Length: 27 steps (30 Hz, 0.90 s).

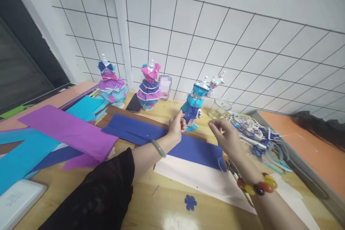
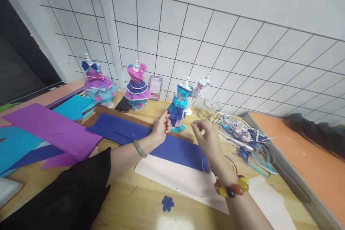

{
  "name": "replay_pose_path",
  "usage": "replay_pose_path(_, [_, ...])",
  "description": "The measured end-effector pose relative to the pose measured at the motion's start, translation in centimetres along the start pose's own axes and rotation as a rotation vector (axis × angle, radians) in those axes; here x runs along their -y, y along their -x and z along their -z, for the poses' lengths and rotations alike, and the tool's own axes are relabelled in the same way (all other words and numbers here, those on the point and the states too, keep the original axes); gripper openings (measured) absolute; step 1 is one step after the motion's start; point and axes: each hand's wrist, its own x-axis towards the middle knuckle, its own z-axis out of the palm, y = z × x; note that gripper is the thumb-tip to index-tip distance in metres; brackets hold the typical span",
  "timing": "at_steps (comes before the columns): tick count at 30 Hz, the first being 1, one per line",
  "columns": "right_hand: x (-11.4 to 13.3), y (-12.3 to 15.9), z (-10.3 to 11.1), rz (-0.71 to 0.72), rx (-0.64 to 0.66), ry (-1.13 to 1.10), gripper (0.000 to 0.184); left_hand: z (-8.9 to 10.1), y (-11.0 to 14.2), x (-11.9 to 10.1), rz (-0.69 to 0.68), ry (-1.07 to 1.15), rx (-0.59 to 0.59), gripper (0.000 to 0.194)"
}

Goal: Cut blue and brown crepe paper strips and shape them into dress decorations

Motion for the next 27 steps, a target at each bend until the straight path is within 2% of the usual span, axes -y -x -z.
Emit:
replay_pose_path(4, [2.5,-1.0,-3.1,0.131,-0.008,-0.088,0.017,0.0,0.1,-0.1,0.007,0.004,0.010,0.038])
replay_pose_path(10, [3.2,-1.7,-5.5,0.162,-0.046,-0.089,0.016,-0.1,0.0,-0.1,0.016,0.018,0.004,0.040])
replay_pose_path(27, [2.6,-1.9,-6.4,0.142,-0.081,-0.075,0.017,-0.1,0.0,-0.1,0.036,0.043,0.024,0.043])
